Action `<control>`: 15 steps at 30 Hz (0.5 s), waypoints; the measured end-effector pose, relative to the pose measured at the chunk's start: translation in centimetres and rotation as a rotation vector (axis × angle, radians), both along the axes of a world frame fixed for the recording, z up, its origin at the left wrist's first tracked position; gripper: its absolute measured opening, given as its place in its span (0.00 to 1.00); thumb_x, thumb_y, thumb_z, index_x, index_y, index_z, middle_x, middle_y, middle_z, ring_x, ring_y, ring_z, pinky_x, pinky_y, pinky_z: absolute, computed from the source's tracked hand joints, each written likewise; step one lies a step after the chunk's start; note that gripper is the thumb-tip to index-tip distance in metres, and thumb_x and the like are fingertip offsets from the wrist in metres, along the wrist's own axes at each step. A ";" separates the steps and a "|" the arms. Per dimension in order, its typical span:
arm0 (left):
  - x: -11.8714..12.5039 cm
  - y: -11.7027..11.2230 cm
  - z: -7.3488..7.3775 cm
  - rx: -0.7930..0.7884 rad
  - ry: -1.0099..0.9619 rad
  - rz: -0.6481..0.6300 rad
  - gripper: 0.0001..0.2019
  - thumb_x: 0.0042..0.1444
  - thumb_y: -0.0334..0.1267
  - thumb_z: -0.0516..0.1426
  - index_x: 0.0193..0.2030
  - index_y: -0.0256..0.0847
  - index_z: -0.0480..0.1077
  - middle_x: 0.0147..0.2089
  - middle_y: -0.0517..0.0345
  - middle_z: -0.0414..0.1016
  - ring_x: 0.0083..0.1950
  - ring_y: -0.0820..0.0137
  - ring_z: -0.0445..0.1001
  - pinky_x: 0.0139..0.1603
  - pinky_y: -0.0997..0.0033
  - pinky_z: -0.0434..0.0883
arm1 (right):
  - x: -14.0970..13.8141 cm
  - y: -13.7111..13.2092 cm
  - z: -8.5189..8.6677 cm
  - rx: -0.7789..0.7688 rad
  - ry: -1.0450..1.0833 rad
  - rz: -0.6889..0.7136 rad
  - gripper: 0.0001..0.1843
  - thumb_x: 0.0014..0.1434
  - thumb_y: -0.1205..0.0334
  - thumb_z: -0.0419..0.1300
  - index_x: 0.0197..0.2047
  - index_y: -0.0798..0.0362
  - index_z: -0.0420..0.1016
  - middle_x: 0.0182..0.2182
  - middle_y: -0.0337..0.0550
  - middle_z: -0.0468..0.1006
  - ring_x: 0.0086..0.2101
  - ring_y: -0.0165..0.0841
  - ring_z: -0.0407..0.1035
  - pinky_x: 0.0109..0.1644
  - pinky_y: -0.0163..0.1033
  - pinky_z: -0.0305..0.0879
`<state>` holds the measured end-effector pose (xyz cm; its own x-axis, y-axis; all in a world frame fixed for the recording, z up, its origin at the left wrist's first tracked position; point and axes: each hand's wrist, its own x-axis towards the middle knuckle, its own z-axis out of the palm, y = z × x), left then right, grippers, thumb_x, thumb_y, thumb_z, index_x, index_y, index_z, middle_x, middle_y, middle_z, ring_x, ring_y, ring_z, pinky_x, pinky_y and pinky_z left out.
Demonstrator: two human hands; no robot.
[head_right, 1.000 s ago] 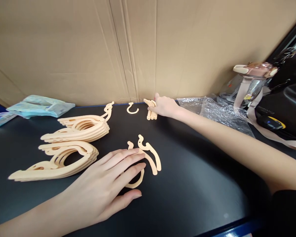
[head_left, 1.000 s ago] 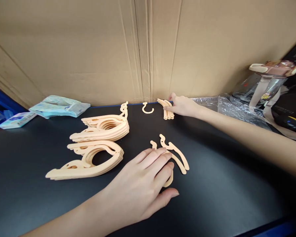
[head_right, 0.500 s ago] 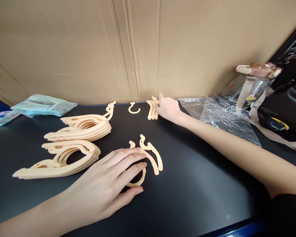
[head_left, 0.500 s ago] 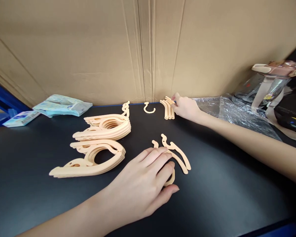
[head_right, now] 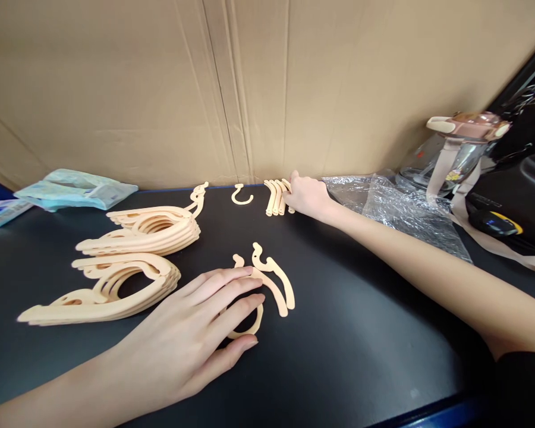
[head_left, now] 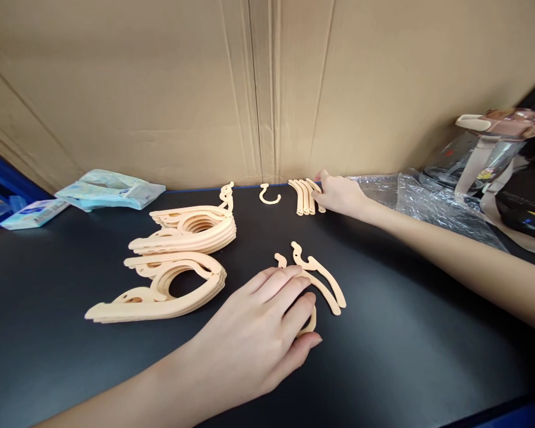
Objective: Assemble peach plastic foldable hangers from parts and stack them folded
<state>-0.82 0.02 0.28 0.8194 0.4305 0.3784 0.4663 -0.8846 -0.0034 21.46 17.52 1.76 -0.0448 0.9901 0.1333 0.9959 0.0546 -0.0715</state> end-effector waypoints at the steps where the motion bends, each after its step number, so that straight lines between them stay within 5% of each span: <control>1: 0.0 0.0 0.0 0.003 0.000 0.002 0.16 0.71 0.40 0.49 0.52 0.33 0.73 0.53 0.48 0.77 0.61 0.58 0.72 0.60 0.58 0.69 | 0.0 0.0 0.0 -0.001 0.000 -0.002 0.20 0.66 0.58 0.50 0.58 0.58 0.66 0.45 0.60 0.82 0.48 0.51 0.76 0.48 0.48 0.68; 15: 0.0 0.0 0.0 0.018 -0.014 0.005 0.16 0.71 0.39 0.48 0.53 0.33 0.73 0.55 0.48 0.78 0.61 0.59 0.72 0.60 0.59 0.71 | 0.3 0.2 0.5 -0.009 0.017 -0.002 0.23 0.66 0.51 0.52 0.59 0.55 0.65 0.45 0.55 0.82 0.48 0.50 0.76 0.49 0.49 0.69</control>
